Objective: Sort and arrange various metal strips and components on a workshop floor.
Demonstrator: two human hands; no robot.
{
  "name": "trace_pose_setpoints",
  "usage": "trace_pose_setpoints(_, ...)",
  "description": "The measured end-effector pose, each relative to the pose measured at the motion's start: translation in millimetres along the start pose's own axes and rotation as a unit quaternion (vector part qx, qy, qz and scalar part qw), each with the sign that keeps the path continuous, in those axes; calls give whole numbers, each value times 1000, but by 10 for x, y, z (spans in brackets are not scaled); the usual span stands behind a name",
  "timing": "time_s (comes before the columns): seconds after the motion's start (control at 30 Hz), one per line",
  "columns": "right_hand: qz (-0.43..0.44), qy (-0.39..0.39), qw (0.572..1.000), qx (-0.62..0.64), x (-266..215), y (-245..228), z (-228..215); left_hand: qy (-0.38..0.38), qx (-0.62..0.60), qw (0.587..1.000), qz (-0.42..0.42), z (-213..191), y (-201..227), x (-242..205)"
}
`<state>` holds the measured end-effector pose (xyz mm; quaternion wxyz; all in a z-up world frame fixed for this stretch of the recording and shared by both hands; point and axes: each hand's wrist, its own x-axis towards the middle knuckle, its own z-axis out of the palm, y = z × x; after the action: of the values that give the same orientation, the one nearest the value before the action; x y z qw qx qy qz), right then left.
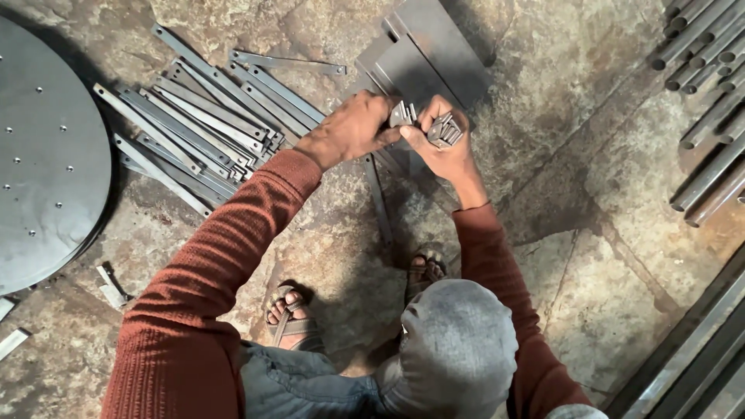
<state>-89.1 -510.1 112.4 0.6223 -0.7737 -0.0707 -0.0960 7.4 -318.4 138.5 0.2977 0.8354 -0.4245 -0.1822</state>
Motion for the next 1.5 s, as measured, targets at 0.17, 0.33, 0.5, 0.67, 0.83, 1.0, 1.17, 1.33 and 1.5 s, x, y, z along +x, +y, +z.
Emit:
trace_pose_setpoints(0.17, 4, -18, 1000, 12, 16, -24, -28, -85, -19, 995, -53, -47, 33, -9)
trace_pose_setpoints(0.33, 14, -31, 999, 3, 3, -34, -59, -51, -27, 998, 18, -55, 54, -18)
trace_pose_setpoints(0.5, 22, -41, 999, 12, 12, -97, -53, -120, -73, 988, -61, -340, 358, -81)
trace_pose_setpoints(0.67, 9, -55, 998, 15, 16, -51, -60, -75, -88, 993, 13, -158, 234, -69)
trace_pose_setpoints(0.83, -2, -70, 997, 27, 19, -38, -34, -135, -73, 986, -60, -339, 395, -80)
trace_pose_setpoints(1.0, -8, -76, 996, 39, 34, -77, -39, -159, -38, 983, -84, -131, 215, -36)
trace_pose_setpoints(1.17, 0, -63, 998, 24, 36, -133, -15, -112, -70, 988, -78, -110, 227, -87)
trace_pose_setpoints(1.33, -14, -56, 998, 28, 31, -79, -21, -86, -155, 982, -63, 107, 158, -20)
trace_pose_setpoints(1.5, -75, -38, 994, -71, 46, -139, -39, -41, -531, 845, -54, 282, 232, 28)
